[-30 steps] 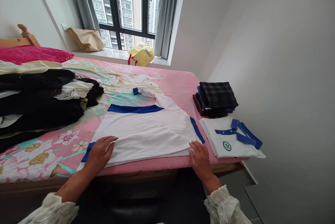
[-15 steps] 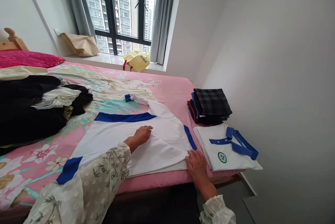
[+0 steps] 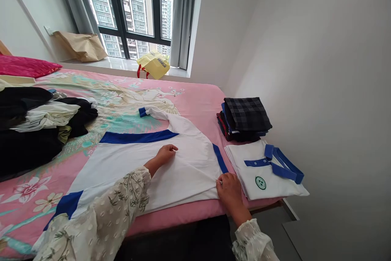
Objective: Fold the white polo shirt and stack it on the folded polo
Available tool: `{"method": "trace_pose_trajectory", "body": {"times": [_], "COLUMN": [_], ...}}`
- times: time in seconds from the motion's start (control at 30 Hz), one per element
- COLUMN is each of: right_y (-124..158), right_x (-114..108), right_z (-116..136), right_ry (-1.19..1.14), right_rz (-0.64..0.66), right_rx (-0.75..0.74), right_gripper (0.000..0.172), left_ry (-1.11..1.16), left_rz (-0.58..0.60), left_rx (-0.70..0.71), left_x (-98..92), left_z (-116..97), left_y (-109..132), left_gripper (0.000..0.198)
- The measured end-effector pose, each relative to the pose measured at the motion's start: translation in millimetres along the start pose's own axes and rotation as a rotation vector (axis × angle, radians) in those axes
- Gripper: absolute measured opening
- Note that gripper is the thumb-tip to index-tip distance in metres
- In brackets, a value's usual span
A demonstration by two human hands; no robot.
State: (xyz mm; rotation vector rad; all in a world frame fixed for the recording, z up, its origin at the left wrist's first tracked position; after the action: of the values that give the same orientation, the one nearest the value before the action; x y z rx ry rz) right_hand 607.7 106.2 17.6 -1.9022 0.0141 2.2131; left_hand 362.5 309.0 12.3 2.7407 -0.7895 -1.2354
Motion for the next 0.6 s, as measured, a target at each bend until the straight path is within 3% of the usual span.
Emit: {"method": "trace_pose_trajectory", "body": {"times": [0.1, 0.2, 0.27, 0.33, 0.43, 0.5, 0.6], "right_y": [1, 4, 8, 11, 13, 10, 2], "right_x": [-3, -14, -20, -20, -3, 16, 40], "right_z": [-1, 10, 30, 59, 107, 126, 125], "right_ry": [-0.014, -0.112, -0.22, -0.316, -0.332, -0.25, -0.115], "right_rz": [-0.047, -0.144, -0.184, -0.181, -0.074, 0.064, 0.249], "right_rx": [0.048, 0.009, -0.086, -0.213, -0.395, -0.42, -0.285], "right_gripper": [0.014, 0.025, 0.027, 0.029, 0.036, 0.041, 0.055], "left_ry": [-0.01, -0.04, -0.062, -0.135, -0.333, -0.441, -0.508], "left_rz": [-0.137, -0.252, -0.253, -0.148, 0.027, 0.06, 0.043], "left_rx": [0.036, 0.148, 0.263, 0.438, 0.612, 0.55, 0.376], "left_x": [-3.0, -7.3, -3.2, 11.2, 38.2, 45.6, 38.3], "left_z": [-2, -11, -18, -24, -18, -3, 21], "left_y": [8, 30, 52, 76, 102, 104, 97], "left_gripper": [0.025, 0.029, 0.031, 0.035, 0.041, 0.045, 0.065]}}
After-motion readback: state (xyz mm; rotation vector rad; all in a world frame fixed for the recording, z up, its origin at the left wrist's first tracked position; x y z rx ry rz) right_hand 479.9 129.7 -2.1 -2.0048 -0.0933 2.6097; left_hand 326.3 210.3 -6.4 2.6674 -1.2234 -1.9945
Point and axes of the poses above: each hand's wrist, its own y-axis away from the middle knuckle, its own x-axis out of the palm, z = x × y, the point moved 5 cm from there along -y, towards the middle knuckle, and after that the axes turned 10 degrees about z, right-handed, at the moved point
